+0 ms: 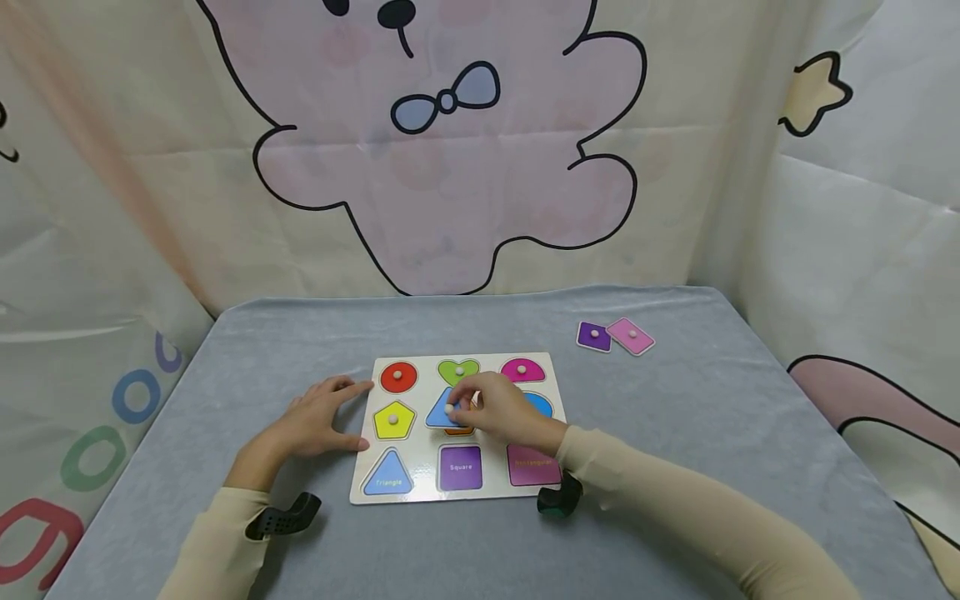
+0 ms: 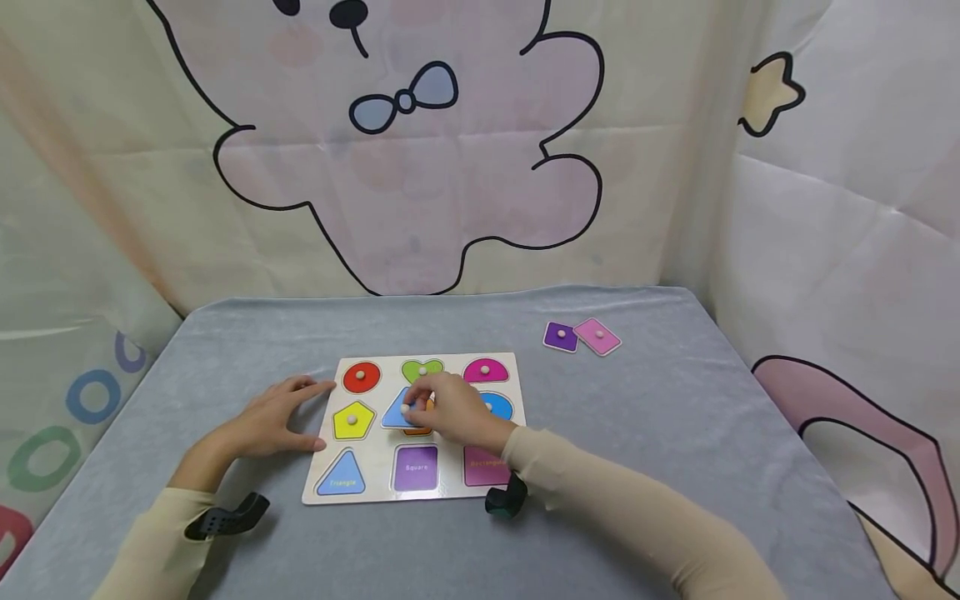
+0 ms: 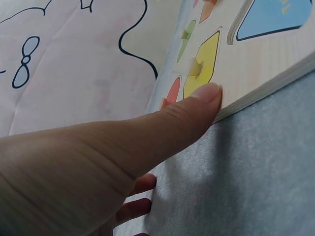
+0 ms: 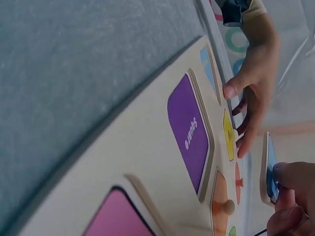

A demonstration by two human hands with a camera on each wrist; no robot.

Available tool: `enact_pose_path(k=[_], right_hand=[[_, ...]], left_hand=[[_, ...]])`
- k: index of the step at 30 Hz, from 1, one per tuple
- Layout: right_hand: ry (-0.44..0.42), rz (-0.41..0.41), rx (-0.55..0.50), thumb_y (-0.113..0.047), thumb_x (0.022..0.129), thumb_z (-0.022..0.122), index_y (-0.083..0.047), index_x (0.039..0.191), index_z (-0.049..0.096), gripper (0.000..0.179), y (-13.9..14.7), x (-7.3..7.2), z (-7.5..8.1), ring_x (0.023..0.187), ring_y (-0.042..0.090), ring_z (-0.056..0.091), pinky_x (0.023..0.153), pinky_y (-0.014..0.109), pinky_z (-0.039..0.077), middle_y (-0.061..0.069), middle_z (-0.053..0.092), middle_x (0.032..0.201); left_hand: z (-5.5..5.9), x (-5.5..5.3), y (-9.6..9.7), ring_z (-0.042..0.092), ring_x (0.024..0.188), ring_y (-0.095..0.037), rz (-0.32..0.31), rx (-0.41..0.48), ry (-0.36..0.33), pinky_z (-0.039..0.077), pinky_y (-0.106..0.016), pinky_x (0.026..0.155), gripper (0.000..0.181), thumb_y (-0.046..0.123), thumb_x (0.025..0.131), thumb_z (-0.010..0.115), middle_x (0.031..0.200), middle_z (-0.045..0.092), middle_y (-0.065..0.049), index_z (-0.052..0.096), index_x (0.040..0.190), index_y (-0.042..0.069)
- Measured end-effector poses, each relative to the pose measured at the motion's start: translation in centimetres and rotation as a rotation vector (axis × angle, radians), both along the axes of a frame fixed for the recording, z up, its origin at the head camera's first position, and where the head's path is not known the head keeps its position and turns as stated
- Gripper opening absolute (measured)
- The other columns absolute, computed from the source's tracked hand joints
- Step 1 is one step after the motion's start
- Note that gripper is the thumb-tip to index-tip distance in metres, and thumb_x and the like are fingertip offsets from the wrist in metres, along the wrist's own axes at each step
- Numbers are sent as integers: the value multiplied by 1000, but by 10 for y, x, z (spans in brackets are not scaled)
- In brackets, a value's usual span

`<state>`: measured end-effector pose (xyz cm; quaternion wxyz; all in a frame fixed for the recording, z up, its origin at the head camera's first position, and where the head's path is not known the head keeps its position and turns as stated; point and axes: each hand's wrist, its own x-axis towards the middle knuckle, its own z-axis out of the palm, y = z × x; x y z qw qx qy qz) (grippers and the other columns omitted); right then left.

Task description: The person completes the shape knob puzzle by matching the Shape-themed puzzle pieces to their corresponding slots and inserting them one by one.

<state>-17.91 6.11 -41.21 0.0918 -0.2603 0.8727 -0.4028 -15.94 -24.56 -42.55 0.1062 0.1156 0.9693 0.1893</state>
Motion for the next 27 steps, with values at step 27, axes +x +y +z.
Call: enact_pose_path(k=[27], right_hand=[[-121, 77, 21, -25, 91, 77, -17, 100, 75, 12, -35, 20, -11, 69, 7, 50, 59, 17, 37, -6, 54, 70]], left_hand=[[-1, -1, 0, 40, 134, -45, 5, -12, -4, 33, -75, 106, 94, 49, 73, 86, 148, 45, -22, 45, 153, 21]])
